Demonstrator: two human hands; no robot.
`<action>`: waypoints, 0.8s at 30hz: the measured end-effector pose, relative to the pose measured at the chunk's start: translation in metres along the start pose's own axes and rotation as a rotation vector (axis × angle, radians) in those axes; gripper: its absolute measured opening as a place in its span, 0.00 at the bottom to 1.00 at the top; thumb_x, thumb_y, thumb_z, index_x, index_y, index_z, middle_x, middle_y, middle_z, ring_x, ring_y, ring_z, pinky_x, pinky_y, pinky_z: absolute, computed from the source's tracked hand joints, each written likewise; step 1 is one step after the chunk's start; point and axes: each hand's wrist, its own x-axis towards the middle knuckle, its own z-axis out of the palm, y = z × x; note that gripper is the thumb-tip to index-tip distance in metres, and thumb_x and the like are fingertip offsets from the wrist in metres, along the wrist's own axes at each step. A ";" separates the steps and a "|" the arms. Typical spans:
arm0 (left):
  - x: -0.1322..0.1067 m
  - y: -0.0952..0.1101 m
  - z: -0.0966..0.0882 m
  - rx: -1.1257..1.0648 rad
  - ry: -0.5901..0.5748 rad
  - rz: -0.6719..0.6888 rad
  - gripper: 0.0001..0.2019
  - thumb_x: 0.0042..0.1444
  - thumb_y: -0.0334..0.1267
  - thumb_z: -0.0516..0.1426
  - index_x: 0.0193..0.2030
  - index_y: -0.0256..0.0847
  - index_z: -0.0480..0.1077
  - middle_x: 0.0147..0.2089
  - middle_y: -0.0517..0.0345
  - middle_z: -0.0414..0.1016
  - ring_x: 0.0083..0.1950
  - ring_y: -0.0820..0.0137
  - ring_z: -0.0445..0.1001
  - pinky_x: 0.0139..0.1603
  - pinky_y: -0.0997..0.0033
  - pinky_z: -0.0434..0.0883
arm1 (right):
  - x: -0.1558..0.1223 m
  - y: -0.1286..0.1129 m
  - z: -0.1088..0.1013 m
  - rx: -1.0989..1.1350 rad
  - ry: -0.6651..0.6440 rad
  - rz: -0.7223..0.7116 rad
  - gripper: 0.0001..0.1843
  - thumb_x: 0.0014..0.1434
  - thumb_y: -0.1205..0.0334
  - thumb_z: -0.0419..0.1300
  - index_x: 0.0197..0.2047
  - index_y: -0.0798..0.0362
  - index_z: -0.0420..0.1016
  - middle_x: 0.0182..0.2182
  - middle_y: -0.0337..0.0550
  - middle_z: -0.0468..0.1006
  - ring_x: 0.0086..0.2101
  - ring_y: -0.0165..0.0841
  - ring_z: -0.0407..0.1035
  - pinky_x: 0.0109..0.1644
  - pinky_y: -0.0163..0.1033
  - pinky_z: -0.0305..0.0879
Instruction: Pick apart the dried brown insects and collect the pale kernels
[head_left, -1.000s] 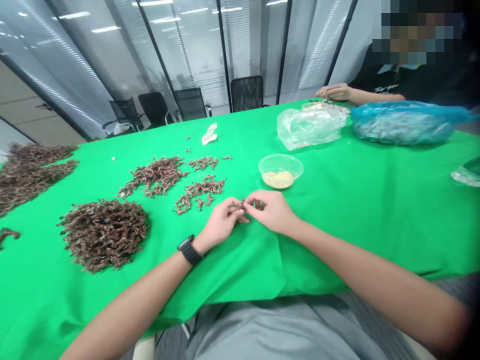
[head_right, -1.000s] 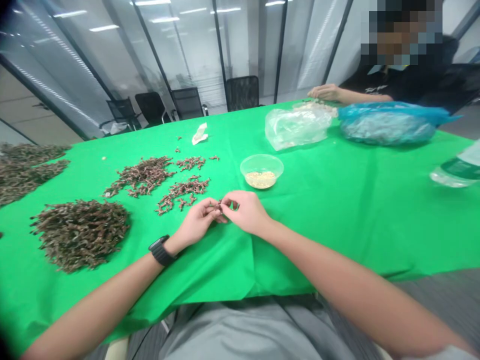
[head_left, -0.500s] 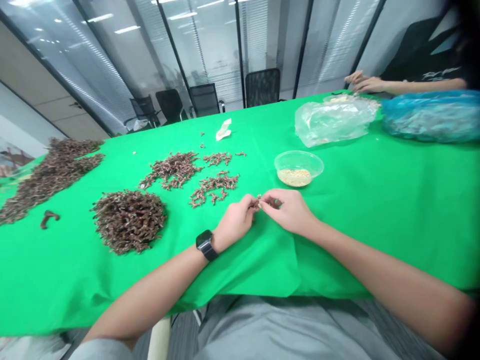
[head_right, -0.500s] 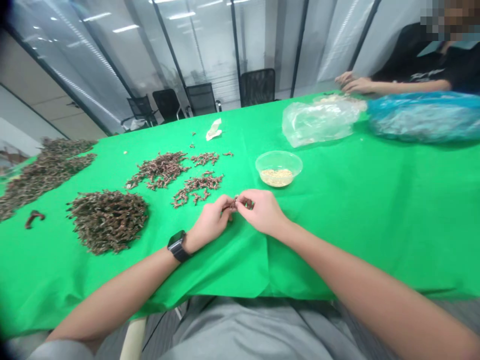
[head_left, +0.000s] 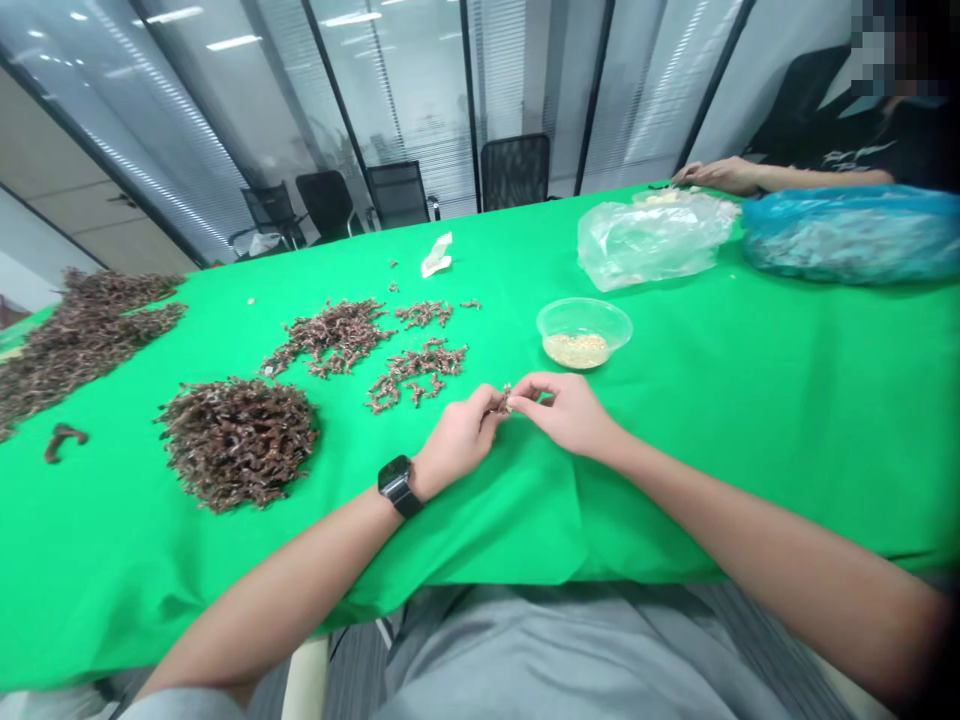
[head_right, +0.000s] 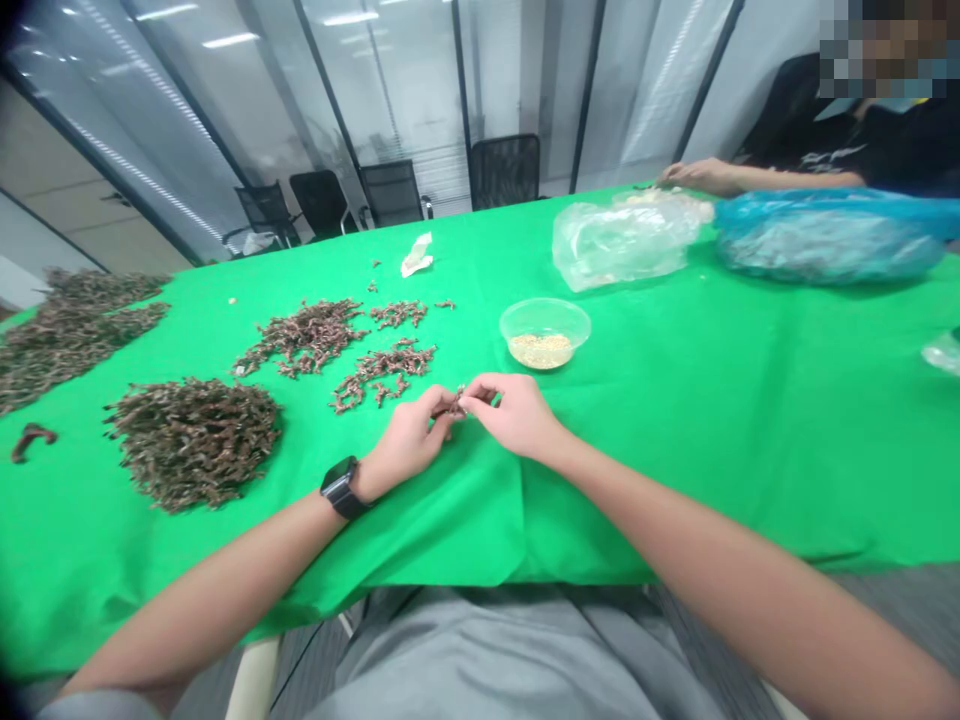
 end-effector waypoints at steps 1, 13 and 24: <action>0.000 0.001 0.000 -0.017 -0.003 0.005 0.06 0.67 0.35 0.53 0.48 0.43 0.68 0.38 0.56 0.81 0.33 0.67 0.77 0.37 0.71 0.68 | 0.001 0.001 -0.001 0.010 0.003 0.012 0.09 0.60 0.59 0.63 0.33 0.53 0.81 0.30 0.42 0.83 0.32 0.34 0.74 0.35 0.36 0.66; 0.005 0.000 0.004 -0.552 -0.065 -0.101 0.15 0.66 0.49 0.56 0.45 0.38 0.69 0.36 0.54 0.78 0.28 0.73 0.72 0.32 0.72 0.69 | 0.006 0.001 -0.003 0.172 0.036 0.051 0.17 0.53 0.62 0.66 0.48 0.53 0.78 0.37 0.44 0.82 0.36 0.34 0.75 0.38 0.39 0.73; 0.006 0.003 -0.002 -0.483 0.006 -0.174 0.20 0.64 0.52 0.59 0.54 0.42 0.65 0.34 0.59 0.77 0.27 0.74 0.71 0.28 0.76 0.66 | 0.005 -0.001 -0.004 0.055 0.050 0.017 0.10 0.59 0.56 0.66 0.39 0.53 0.82 0.33 0.43 0.84 0.32 0.33 0.76 0.37 0.37 0.71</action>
